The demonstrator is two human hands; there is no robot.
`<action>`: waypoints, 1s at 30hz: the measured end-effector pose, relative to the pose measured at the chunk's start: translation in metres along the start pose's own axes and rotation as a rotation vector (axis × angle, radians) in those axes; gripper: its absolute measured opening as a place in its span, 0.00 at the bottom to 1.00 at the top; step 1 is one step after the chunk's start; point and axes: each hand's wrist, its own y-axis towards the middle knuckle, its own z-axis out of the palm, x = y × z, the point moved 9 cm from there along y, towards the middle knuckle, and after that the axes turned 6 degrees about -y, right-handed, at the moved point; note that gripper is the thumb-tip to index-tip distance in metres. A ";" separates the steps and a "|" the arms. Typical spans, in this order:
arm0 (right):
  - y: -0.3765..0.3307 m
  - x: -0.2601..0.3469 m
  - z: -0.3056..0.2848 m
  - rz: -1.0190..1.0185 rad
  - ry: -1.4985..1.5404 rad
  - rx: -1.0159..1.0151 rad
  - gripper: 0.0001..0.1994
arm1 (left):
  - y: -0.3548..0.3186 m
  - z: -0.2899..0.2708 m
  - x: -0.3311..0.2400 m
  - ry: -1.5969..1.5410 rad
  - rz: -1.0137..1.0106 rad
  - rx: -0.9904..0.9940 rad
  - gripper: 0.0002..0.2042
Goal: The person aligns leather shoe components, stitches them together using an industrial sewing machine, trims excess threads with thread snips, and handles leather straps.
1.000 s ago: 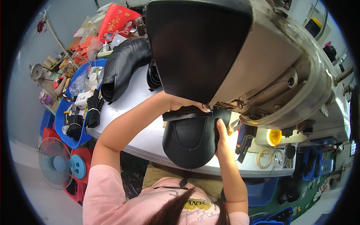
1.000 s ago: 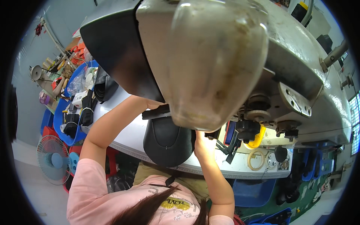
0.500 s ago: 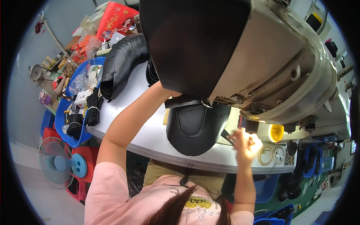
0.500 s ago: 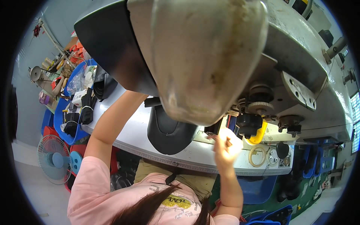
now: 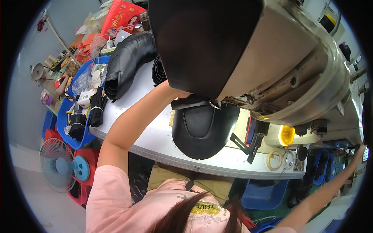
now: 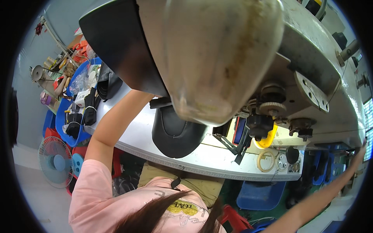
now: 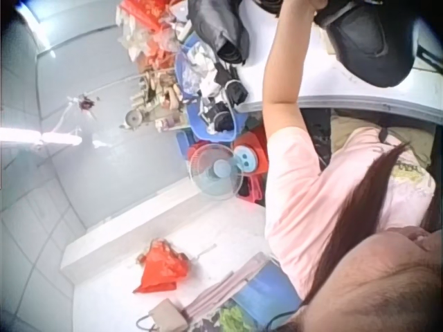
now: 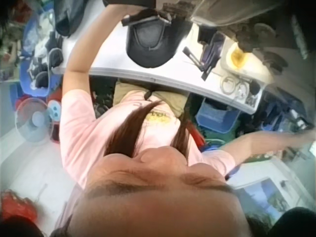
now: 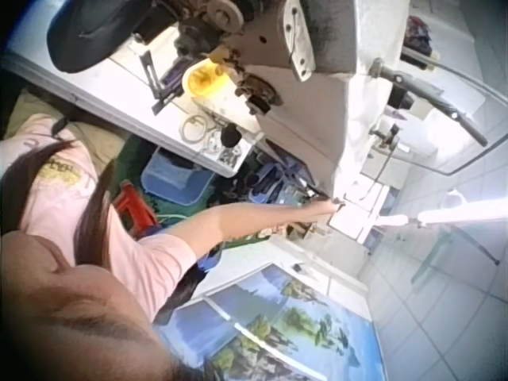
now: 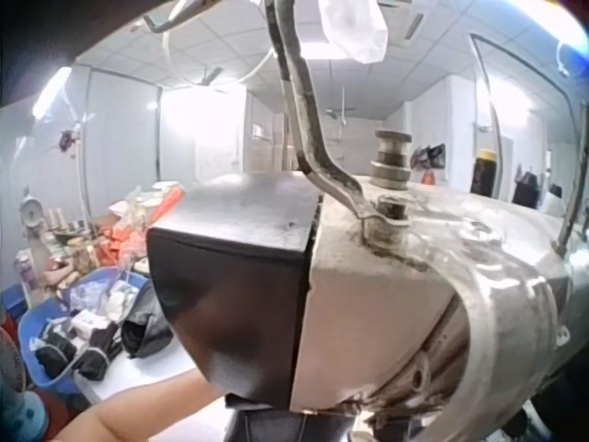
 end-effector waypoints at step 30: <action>-0.359 0.318 0.091 -0.453 0.140 0.048 0.13 | 0.000 0.007 0.002 0.007 0.009 0.046 0.15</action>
